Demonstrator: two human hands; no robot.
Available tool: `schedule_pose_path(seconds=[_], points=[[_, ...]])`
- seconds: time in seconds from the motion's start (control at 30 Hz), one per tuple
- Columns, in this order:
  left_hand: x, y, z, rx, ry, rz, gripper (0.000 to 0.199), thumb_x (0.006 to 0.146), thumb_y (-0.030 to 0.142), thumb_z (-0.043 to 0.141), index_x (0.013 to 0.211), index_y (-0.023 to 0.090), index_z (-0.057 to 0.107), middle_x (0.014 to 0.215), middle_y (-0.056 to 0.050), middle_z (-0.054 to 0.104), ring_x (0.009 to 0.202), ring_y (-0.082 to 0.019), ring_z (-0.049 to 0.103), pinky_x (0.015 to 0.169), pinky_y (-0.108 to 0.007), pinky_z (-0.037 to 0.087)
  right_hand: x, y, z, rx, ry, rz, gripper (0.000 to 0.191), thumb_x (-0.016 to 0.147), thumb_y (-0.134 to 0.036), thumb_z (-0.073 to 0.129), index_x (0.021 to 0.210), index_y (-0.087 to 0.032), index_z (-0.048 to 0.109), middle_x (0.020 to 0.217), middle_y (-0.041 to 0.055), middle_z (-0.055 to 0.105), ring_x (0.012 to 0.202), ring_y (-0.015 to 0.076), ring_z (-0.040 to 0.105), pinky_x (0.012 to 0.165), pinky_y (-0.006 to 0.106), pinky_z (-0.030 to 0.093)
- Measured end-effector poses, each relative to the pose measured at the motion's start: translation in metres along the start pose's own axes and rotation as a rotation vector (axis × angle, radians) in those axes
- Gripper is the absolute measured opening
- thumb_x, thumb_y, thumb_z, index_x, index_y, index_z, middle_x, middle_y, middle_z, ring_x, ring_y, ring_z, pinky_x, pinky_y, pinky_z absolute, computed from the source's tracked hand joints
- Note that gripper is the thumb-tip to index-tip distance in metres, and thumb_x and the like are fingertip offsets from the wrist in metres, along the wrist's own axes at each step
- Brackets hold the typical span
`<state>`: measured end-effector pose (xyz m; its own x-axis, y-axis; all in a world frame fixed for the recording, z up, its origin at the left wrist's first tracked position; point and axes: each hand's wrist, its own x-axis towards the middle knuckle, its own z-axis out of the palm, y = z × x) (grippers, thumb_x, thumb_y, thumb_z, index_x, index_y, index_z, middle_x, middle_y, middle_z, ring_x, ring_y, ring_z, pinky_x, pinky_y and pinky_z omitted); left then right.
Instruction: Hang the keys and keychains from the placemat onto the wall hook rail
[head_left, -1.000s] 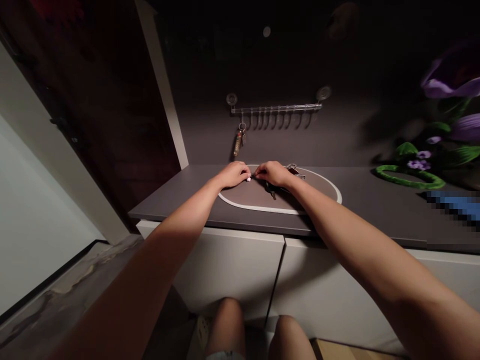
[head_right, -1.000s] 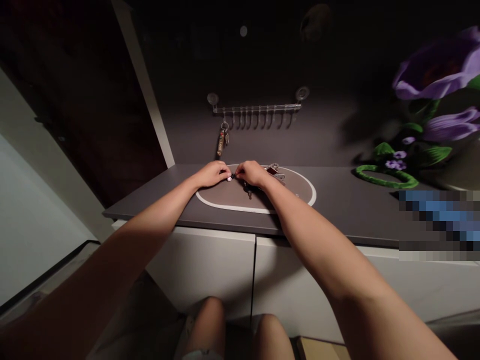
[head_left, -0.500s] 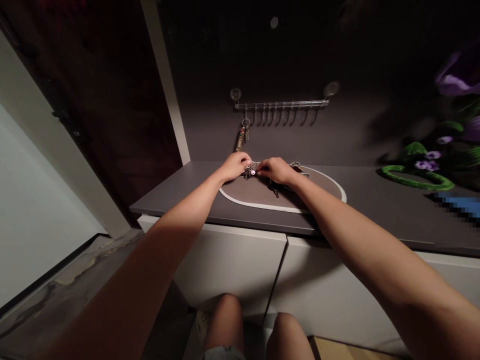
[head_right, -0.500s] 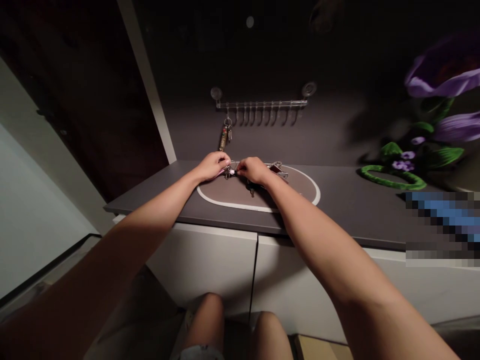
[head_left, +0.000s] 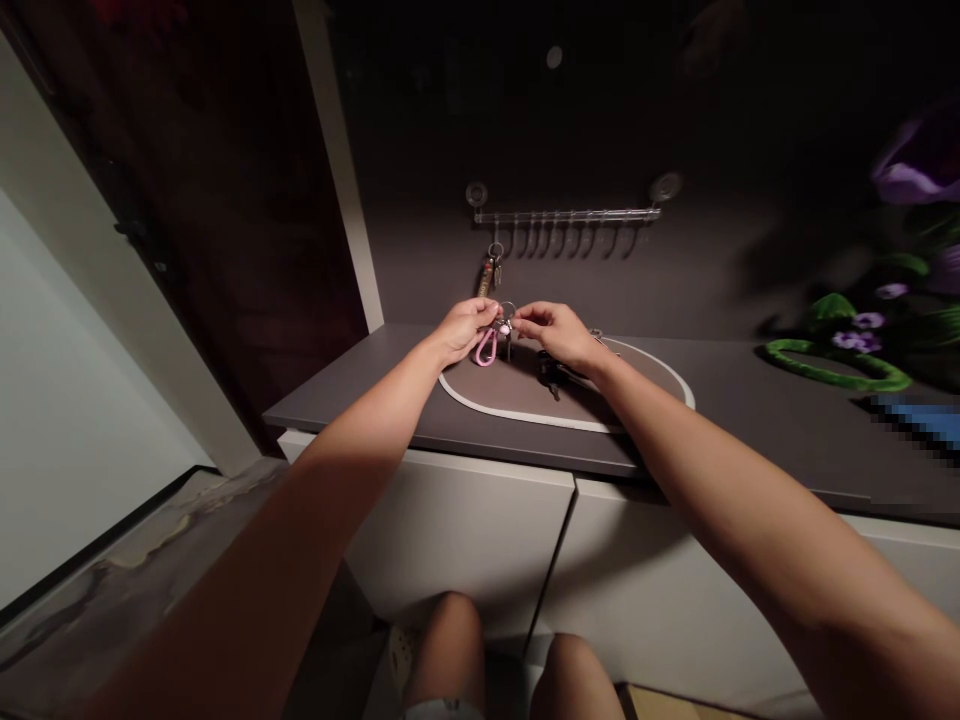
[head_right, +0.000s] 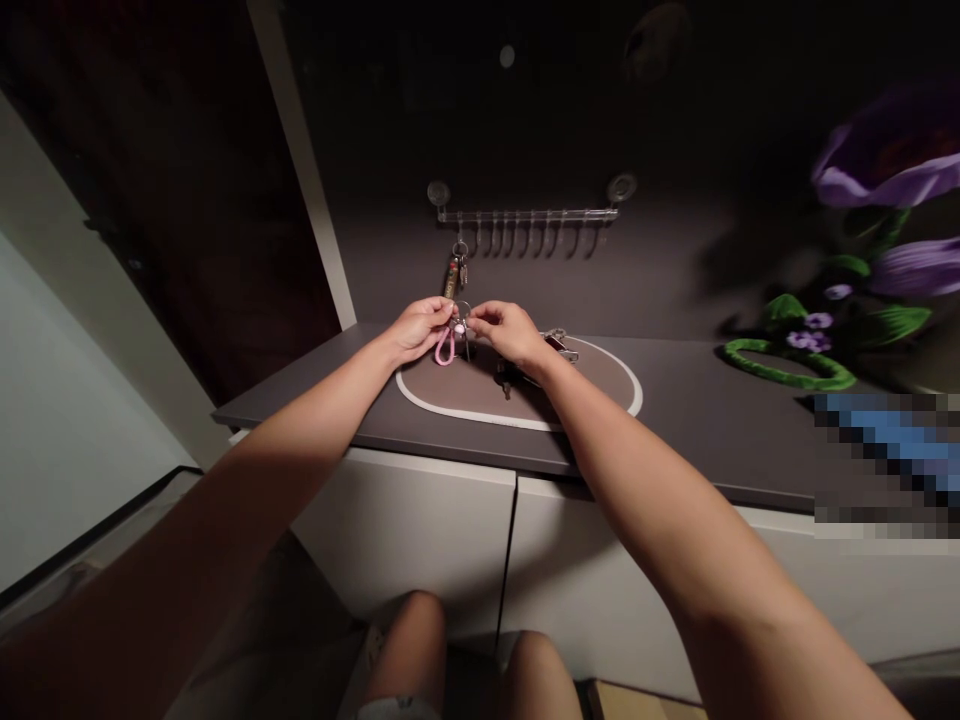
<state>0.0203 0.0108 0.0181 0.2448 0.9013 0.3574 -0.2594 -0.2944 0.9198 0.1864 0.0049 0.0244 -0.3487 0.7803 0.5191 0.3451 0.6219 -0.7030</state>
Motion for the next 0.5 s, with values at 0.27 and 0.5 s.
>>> schedule_pose_path(seconds=[0.27,0.5], points=[[0.0012,-0.0019,-0.0009,-0.008,-0.033,0.014,0.013,0.08,0.023,0.055,0.073,0.013,0.05,0.065,0.002,0.052,0.058,-0.006,0.05,0.069,-0.027,0.046,-0.0007,-0.0031,-0.0003,0.179,0.014,0.009,0.027,0.067,-0.038,0.064,0.078,-0.013,0.059,0.074,0.0025,0.059,0.064,0.0089,0.049,0.067,0.027,0.044],[0.0005,-0.003,-0.0008,-0.012,-0.046,-0.043,0.008,0.08,0.019,0.054,0.077,0.012,0.052,0.066,0.002,0.054,0.061,-0.006,0.052,0.071,-0.026,0.046,-0.0017,-0.0047,0.0008,0.221,0.035,0.01,0.023,0.07,-0.034,0.061,0.077,-0.013,0.055,0.074,0.0007,0.057,0.063,0.0075,0.048,0.067,0.025,0.043]])
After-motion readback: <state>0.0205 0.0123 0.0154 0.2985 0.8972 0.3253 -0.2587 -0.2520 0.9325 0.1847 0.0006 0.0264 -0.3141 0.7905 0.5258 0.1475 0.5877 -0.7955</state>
